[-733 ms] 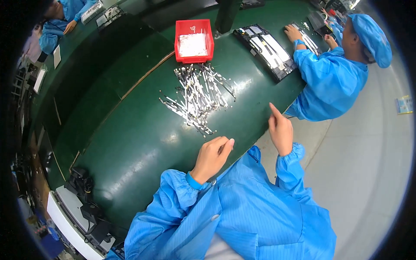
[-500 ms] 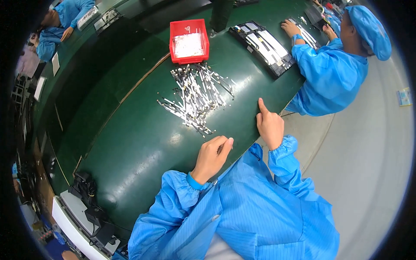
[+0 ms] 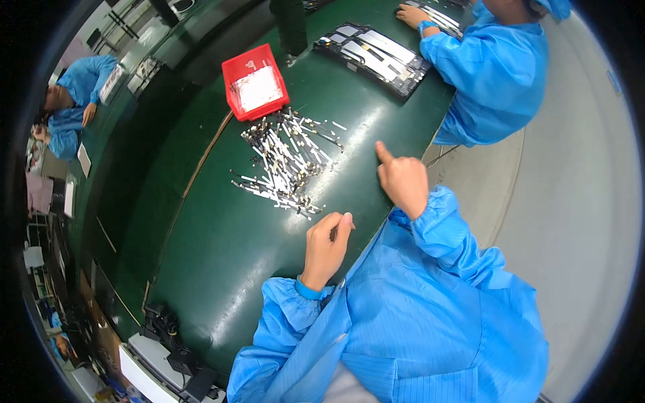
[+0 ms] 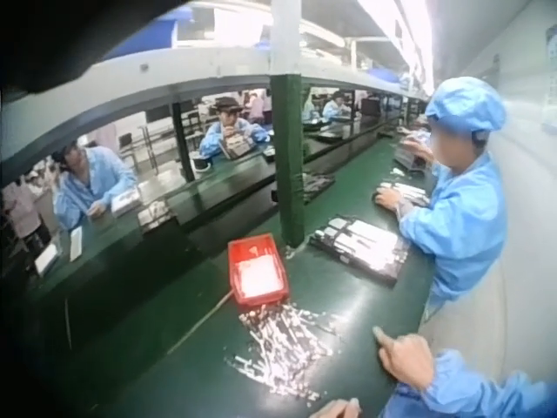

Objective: Assembling internal electronic components and ribbon cables into a tablet chassis on a production line.

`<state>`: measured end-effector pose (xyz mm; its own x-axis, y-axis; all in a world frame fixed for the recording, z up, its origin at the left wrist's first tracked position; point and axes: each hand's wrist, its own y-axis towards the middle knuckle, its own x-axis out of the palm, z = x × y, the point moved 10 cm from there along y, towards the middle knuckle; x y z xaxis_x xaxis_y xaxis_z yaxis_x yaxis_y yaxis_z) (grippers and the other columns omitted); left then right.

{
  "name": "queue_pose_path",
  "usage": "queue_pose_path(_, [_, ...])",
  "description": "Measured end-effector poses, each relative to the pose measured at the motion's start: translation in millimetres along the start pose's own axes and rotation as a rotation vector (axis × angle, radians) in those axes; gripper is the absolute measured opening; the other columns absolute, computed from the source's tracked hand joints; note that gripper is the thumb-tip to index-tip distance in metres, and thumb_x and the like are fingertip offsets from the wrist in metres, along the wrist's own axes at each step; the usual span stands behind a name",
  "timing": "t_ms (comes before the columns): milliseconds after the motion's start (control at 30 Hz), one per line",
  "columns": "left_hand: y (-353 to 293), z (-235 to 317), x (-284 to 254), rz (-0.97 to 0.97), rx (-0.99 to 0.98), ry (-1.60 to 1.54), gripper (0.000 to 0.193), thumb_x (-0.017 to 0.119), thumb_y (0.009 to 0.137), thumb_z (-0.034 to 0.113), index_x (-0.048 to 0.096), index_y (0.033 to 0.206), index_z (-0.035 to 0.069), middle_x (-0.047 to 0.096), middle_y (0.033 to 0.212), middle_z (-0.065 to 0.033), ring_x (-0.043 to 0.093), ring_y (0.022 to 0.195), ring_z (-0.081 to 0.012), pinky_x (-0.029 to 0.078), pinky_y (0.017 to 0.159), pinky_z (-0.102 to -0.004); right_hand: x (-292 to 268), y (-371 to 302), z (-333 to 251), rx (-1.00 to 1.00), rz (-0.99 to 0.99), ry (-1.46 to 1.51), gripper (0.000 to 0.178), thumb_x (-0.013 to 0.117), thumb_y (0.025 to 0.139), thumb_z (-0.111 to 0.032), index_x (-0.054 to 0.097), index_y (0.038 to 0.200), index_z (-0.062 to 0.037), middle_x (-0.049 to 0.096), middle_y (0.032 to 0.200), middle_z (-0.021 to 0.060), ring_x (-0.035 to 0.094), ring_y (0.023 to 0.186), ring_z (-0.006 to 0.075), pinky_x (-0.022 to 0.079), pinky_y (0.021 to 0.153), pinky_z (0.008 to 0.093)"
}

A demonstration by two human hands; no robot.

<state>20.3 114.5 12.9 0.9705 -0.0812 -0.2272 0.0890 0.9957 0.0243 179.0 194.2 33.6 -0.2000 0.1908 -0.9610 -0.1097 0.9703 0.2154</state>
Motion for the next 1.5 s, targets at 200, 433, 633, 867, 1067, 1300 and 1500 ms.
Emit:
queue_pose_path(200, [-1, -4, -2, 0.027, -0.026, 0.013, 0.024, 0.054, 0.091, 0.016, 0.056, 0.073, 0.0, 0.051, 0.063, -0.0128, 0.047, 0.051, -0.0233, 0.036, 0.049, -0.0346, 1, -2, 9, -0.03, -0.017, 0.105, 0.043, 0.053, 0.079, -0.011, 0.058, 0.122, -0.0141, 0.059, 0.066, 0.0214, 0.059, 0.06, 0.0355, 0.048, 0.059, 0.0449])
queue_pose_path(433, [-1, -2, 0, 0.03, -0.007, 0.026, 0.024, 0.054, 0.091, 0.015, 0.057, 0.074, -0.001, 0.052, 0.063, -0.0125, 0.047, 0.051, -0.0225, 0.036, 0.049, -0.034, 0, -2, 1, -0.01, 0.014, 0.019, 0.042, 0.056, 0.078, -0.012, 0.058, 0.12, -0.0105, 0.059, 0.062, 0.0191, 0.06, 0.058, 0.0343, 0.048, 0.058, 0.0452])
queue_pose_path(633, [-2, -1, -5, 0.031, -0.023, 0.04, 0.023, 0.054, 0.091, 0.015, 0.057, 0.074, -0.001, 0.052, 0.064, -0.0123, 0.046, 0.051, -0.0218, 0.036, 0.049, -0.0335, -7, -9, 5, -0.06, 0.058, 0.092, 0.04, 0.055, 0.079, -0.012, 0.059, 0.119, -0.0156, 0.06, 0.062, 0.0175, 0.06, 0.056, 0.0326, 0.048, 0.056, 0.0434])
queue_pose_path(867, [-2, -3, -1, 0.026, -0.008, 0.037, 0.024, 0.054, 0.092, 0.015, 0.056, 0.074, -0.001, 0.052, 0.064, -0.0124, 0.045, 0.051, -0.0213, 0.036, 0.049, -0.0336, 2, -2, 7, 0.05, -0.019, 0.072, 0.041, 0.052, 0.082, -0.012, 0.056, 0.123, -0.0102, 0.06, 0.066, 0.0211, 0.058, 0.06, 0.038, 0.047, 0.059, 0.0466])
queue_pose_path(1067, [-1, 2, -3, 0.031, 0.015, 0.022, 0.024, 0.054, 0.092, 0.015, 0.056, 0.074, -0.001, 0.052, 0.064, -0.0131, 0.046, 0.051, -0.0224, 0.036, 0.049, -0.0338, 21, -20, -12, 0.34, -0.517, 1.605, 0.044, 0.039, 0.089, -0.007, 0.046, 0.133, -0.0038, 0.042, 0.047, -0.003, 0.035, 0.045, 0.0051, 0.031, 0.046, 0.0206])
queue_pose_path(1300, [-1, -2, -4, 0.024, -0.014, 0.015, 0.024, 0.054, 0.092, 0.015, 0.056, 0.074, -0.001, 0.053, 0.064, -0.0133, 0.047, 0.052, -0.0229, 0.037, 0.05, -0.0335, 35, -16, -9, 0.569, -0.633, 2.48, 0.045, 0.029, 0.095, -0.01, 0.03, 0.139, 0.0, 0.031, 0.044, -0.0041, 0.033, 0.045, 0.0079, 0.033, 0.05, 0.023])
queue_pose_path(1500, [-3, -1, -3, 0.029, -0.009, 0.003, 0.024, 0.054, 0.092, 0.016, 0.056, 0.074, -0.001, 0.053, 0.065, -0.0133, 0.048, 0.052, -0.0226, 0.037, 0.05, -0.0335, 35, -4, 40, 0.429, -0.299, 1.371, 0.039, 0.041, 0.094, -0.016, 0.047, 0.13, -0.0042, 0.041, 0.046, 0.0028, 0.039, 0.043, 0.0136, 0.036, 0.048, 0.027])
